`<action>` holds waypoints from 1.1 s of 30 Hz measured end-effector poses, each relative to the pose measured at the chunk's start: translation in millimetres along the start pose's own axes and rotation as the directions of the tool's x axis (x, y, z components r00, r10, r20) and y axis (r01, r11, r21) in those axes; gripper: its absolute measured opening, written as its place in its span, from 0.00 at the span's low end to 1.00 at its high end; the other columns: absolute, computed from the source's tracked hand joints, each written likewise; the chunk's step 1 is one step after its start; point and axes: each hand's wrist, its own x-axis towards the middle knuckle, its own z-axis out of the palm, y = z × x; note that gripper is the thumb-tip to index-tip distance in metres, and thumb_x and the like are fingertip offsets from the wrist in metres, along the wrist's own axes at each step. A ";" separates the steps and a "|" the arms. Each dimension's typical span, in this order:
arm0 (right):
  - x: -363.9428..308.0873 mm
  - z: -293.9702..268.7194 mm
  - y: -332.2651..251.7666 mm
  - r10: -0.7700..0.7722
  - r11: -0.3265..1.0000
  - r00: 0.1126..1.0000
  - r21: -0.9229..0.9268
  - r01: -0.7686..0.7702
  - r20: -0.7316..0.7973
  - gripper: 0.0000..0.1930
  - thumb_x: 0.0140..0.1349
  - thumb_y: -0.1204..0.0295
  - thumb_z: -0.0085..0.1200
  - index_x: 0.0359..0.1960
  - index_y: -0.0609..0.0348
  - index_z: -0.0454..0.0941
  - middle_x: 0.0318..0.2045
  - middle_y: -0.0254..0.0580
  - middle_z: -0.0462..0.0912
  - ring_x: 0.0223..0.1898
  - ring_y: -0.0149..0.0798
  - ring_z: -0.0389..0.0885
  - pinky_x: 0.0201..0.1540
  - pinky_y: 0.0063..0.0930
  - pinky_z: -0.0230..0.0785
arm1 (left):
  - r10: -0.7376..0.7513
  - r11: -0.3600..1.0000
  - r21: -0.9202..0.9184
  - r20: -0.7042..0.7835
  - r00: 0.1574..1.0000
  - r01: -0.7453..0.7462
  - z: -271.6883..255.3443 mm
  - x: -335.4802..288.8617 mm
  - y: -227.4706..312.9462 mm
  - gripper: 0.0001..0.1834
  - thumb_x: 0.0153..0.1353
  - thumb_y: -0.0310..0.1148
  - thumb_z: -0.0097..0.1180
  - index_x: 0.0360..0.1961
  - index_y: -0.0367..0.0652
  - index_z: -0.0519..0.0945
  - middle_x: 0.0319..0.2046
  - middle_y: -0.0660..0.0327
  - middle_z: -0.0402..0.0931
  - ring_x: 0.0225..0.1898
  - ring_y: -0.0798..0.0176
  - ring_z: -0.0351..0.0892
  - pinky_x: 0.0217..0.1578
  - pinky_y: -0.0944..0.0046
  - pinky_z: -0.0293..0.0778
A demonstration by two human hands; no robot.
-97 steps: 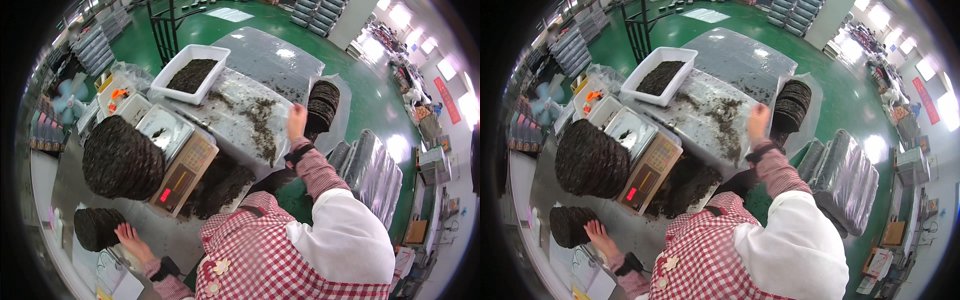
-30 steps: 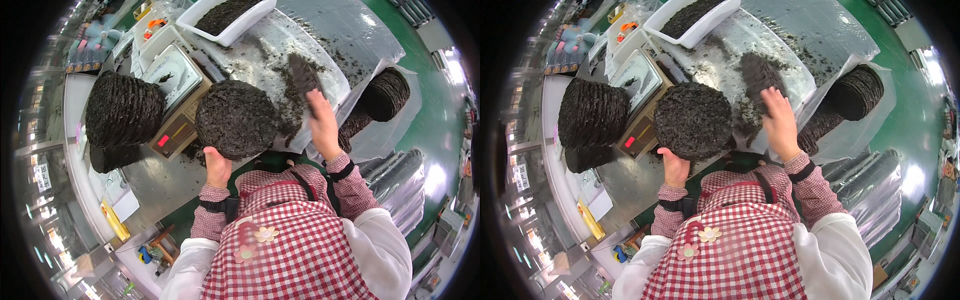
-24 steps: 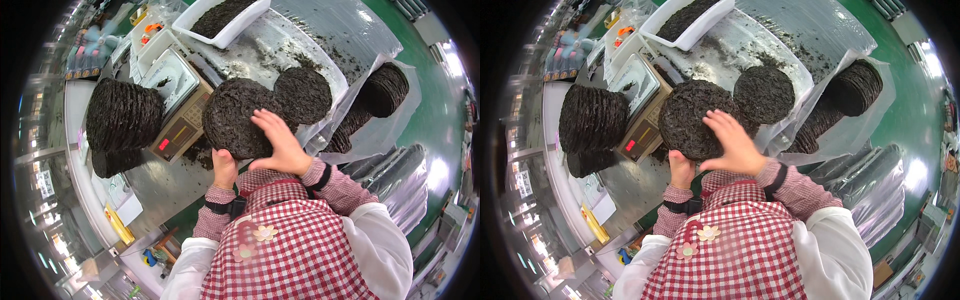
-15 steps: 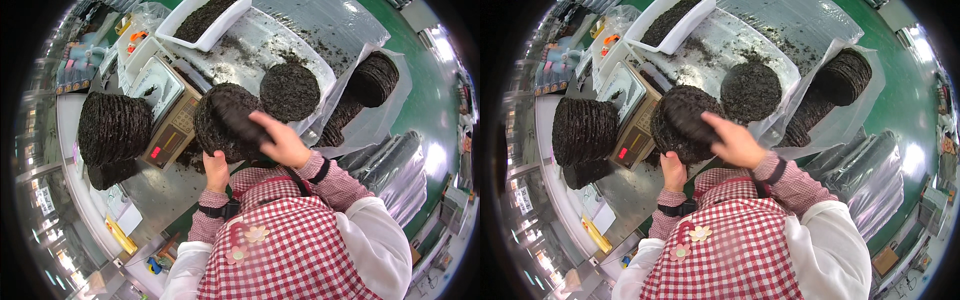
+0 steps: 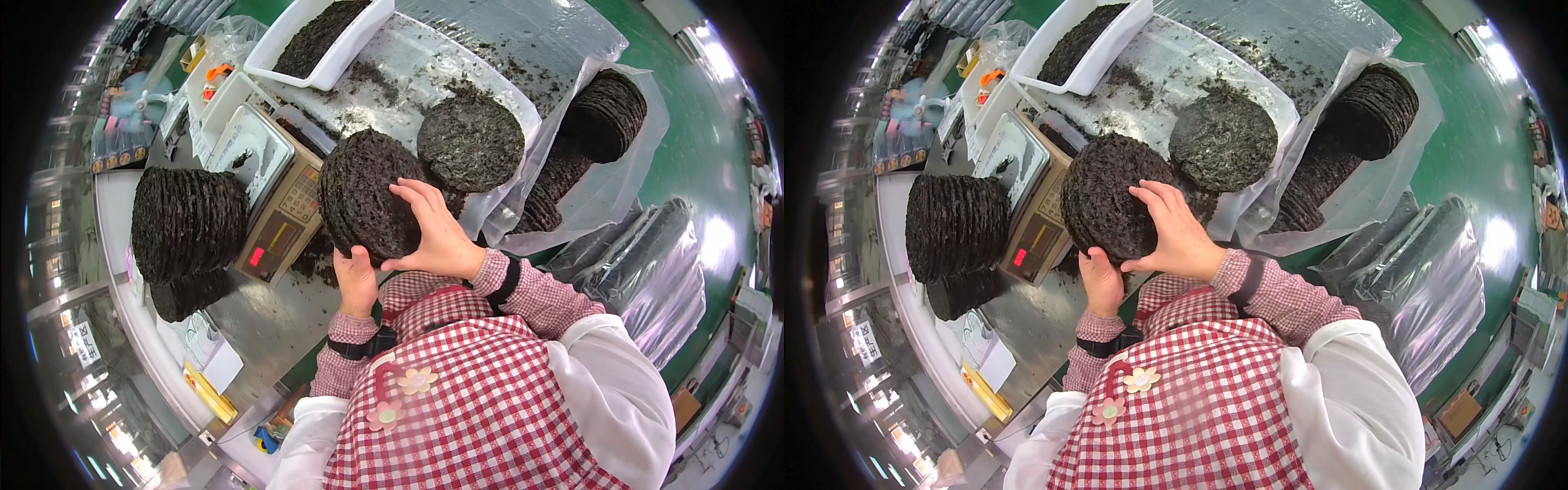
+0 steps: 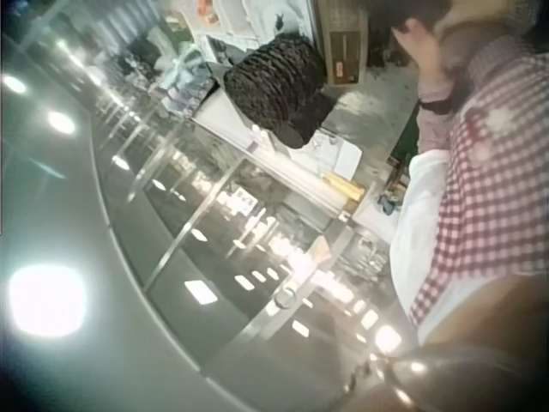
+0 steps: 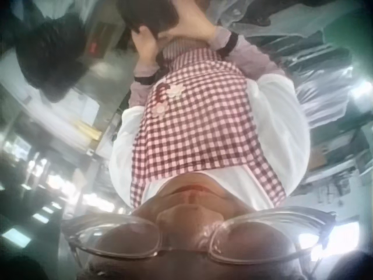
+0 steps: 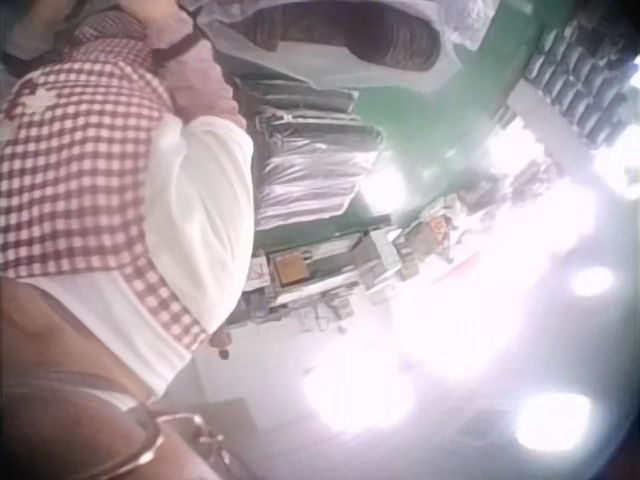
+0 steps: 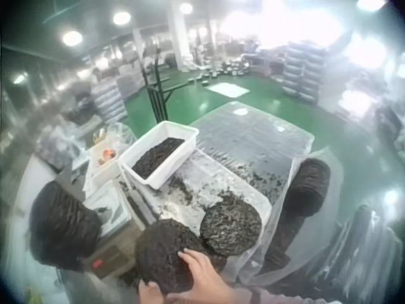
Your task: The person stacks dark, round seaweed sheets on a digital scale, adjusts the pile to reach a target weight, and then places the stack into a clear plastic bag. The person repeats this process multiple times, creating several packaged stacks of seaweed.
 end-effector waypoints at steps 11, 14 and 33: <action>-12.8 -15.2 26.8 -0.059 0.995 0.984 0.086 0.045 0.166 0.41 0.57 0.66 0.68 0.71 0.54 0.60 0.71 0.49 0.61 0.71 0.45 0.60 0.71 0.41 0.54 | 0.025 0.999 -0.022 -0.022 0.999 -0.026 17.0 -1.6 10.2 0.30 0.66 0.37 0.62 0.64 0.36 0.67 0.57 0.59 0.73 0.56 0.62 0.73 0.57 0.62 0.69; -15.4 -16.6 29.2 0.032 0.925 0.989 0.371 -0.084 0.146 0.37 0.61 0.70 0.63 0.71 0.53 0.61 0.69 0.51 0.64 0.69 0.48 0.63 0.69 0.39 0.56 | -0.116 0.991 0.047 -0.167 0.979 0.125 -2.2 1.2 -1.1 0.27 0.64 0.33 0.62 0.62 0.35 0.69 0.55 0.59 0.75 0.52 0.62 0.75 0.55 0.62 0.71; -6.8 4.8 -7.3 0.035 0.999 0.999 0.014 -0.035 0.006 0.56 0.48 0.54 0.74 0.73 0.63 0.50 0.71 0.59 0.55 0.74 0.56 0.50 0.74 0.47 0.45 | 0.074 0.988 0.135 0.034 0.997 -0.078 1.6 -14.5 19.4 0.39 0.66 0.48 0.61 0.67 0.34 0.61 0.62 0.57 0.68 0.62 0.61 0.68 0.63 0.59 0.65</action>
